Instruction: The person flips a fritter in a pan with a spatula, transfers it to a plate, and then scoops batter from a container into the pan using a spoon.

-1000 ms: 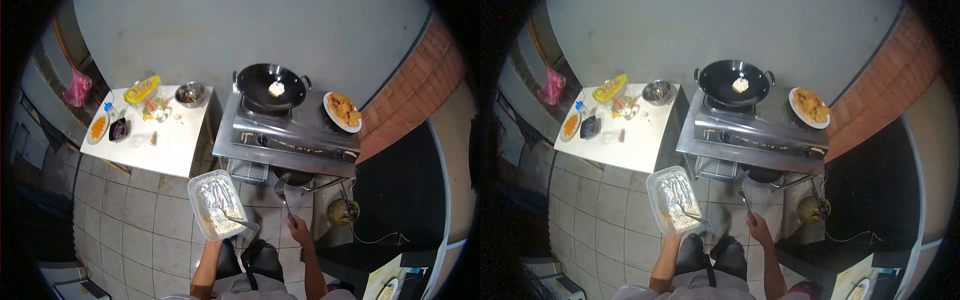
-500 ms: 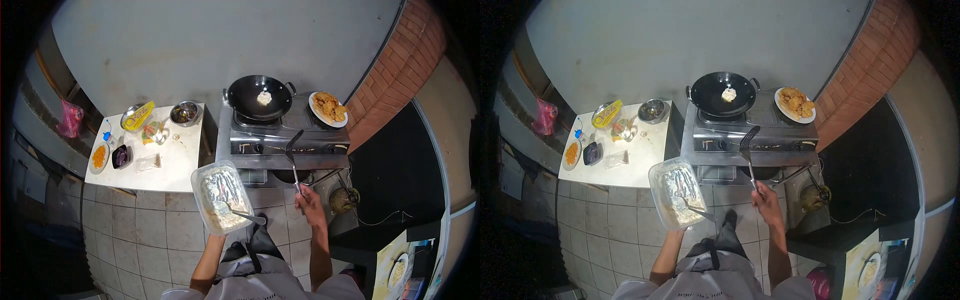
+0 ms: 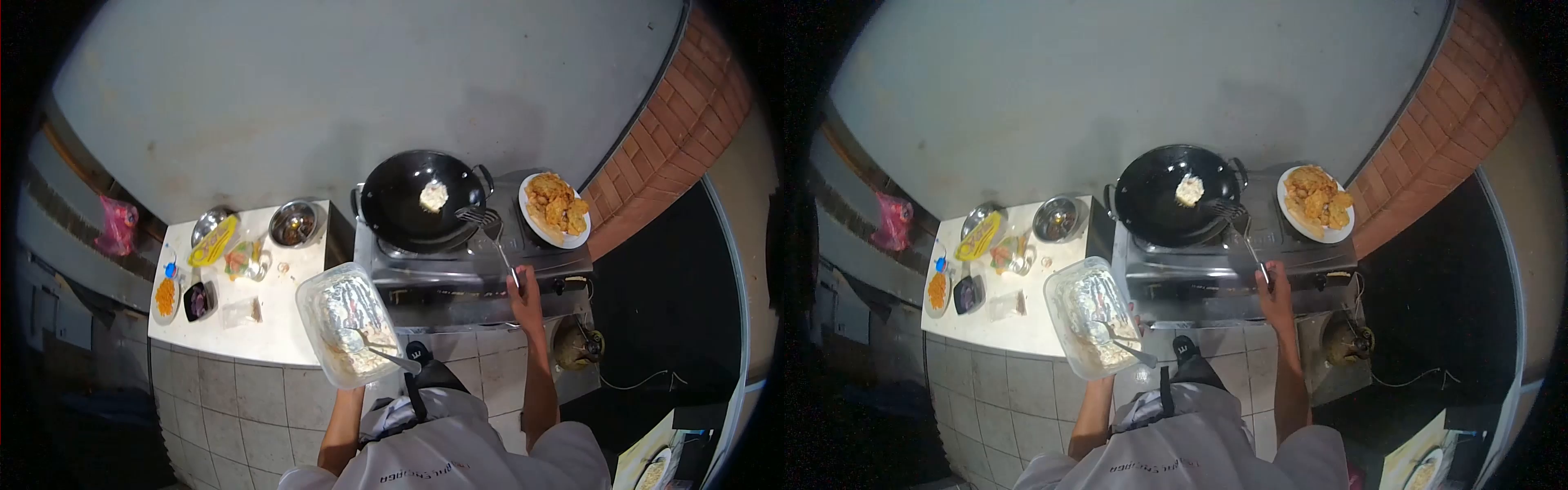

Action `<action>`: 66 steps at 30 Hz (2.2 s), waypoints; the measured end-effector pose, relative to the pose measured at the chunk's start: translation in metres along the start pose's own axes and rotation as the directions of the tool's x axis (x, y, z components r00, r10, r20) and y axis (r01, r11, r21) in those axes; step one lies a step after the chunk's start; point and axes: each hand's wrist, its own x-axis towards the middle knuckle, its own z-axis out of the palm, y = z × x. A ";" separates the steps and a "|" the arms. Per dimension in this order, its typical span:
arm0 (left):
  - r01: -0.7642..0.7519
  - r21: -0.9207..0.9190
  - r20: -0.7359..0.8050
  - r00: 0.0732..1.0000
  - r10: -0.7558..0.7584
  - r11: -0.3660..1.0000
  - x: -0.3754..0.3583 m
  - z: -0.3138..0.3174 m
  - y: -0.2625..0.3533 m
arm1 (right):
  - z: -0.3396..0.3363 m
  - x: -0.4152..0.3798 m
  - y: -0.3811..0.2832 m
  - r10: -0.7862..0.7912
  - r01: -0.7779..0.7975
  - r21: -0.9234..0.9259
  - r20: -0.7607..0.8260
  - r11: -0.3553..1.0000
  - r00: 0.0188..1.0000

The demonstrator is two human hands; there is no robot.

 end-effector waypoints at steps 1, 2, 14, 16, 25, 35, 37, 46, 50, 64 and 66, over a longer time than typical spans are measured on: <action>0.008 -0.003 -0.005 1.000 -0.009 1.000 0.004 0.004 0.003 | -0.005 0.013 0.004 0.010 -0.010 -0.008 -0.002 1.000 1.000; 0.010 0.004 0.003 1.000 -0.010 1.000 0.012 0.007 0.003 | -0.010 0.023 0.013 -0.016 0.013 -0.165 -0.016 0.986 1.000; -0.030 0.036 -0.032 0.999 0.032 0.999 0.050 0.029 -0.001 | -0.027 0.076 0.089 -0.167 0.191 -0.618 0.096 0.763 0.981; -0.036 0.036 -0.037 0.999 0.038 0.999 0.051 0.031 0.006 | -0.029 0.086 0.090 -0.207 0.235 -0.664 0.122 0.710 0.971; -0.033 0.010 -0.028 0.999 0.034 0.999 0.054 0.032 0.003 | -0.033 0.095 0.087 -0.214 0.232 -0.703 0.115 0.672 0.970; -0.041 -0.025 -0.033 0.999 0.040 0.999 0.046 0.031 -0.015 | -0.045 0.075 0.059 -0.130 0.175 -0.750 0.119 0.639 0.984; -0.047 -0.022 -0.034 0.998 0.046 0.999 0.046 0.035 -0.017 | -0.044 0.071 0.046 -0.259 0.248 -0.718 0.096 0.651 0.961; -0.163 0.007 -0.069 0.984 0.163 0.987 0.037 0.049 -0.018 | 0.025 0.021 -0.134 -0.175 0.054 0.206 0.632 0.977 0.755; -0.263 0.001 -0.118 0.958 0.261 0.965 0.045 0.062 -0.016 | 0.051 0.015 -0.152 -0.075 0.013 0.089 0.740 0.996 0.668; -0.410 -0.008 -0.162 0.901 0.403 0.912 0.033 0.063 -0.011 | 0.082 0.020 -0.190 -0.161 0.158 0.055 0.571 0.986 0.805; -0.400 -0.018 -0.149 0.907 0.393 0.916 0.024 0.057 -0.012 | 0.078 0.023 -0.194 -0.234 0.233 0.070 0.533 0.970 0.813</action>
